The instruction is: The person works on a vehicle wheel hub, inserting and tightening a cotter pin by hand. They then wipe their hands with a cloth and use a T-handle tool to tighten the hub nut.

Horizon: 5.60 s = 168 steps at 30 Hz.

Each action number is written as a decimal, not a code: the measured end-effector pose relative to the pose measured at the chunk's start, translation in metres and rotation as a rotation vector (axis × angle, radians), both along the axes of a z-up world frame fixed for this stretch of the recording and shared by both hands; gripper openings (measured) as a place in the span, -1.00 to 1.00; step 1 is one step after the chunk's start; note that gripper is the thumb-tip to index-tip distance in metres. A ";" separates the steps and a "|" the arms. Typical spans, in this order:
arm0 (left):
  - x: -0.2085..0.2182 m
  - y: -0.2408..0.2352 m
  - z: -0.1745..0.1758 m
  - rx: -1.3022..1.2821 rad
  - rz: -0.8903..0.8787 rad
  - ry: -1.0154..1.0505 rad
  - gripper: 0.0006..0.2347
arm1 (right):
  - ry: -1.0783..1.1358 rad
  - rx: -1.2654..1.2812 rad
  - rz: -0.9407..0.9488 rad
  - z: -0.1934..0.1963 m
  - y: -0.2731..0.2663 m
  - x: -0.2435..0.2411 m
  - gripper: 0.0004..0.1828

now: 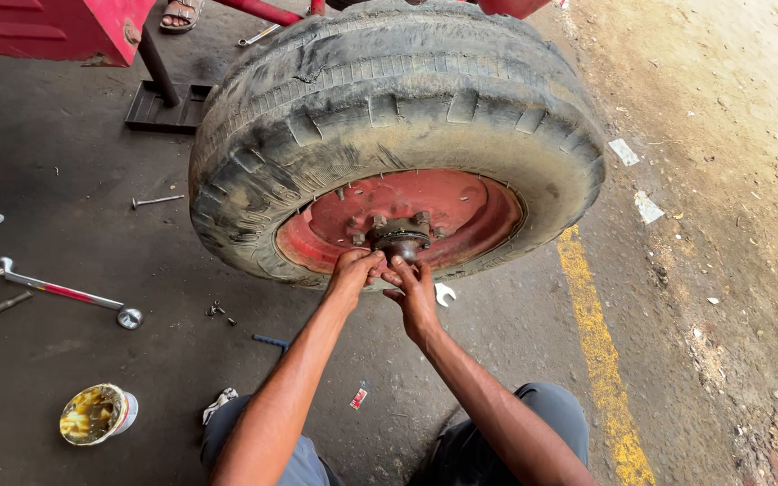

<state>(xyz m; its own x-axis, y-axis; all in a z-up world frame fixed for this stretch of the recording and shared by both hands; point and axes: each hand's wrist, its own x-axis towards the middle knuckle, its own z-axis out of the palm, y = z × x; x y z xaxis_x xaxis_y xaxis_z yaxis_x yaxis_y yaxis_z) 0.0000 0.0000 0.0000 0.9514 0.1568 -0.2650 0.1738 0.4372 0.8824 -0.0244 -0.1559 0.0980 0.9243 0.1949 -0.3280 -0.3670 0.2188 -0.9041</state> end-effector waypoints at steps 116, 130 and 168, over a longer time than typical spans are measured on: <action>-0.060 -0.022 0.155 0.941 0.157 -0.231 -0.80 | -0.949 -1.245 -0.115 0.070 -0.002 0.005 -0.65; -0.058 -0.019 0.158 0.928 0.130 -0.211 -0.80 | -0.929 -1.212 -0.099 0.076 -0.006 0.005 -0.64; -0.092 0.036 0.083 1.218 -0.042 -0.158 -0.79 | -0.529 -0.755 0.293 -0.003 -0.013 0.028 -0.56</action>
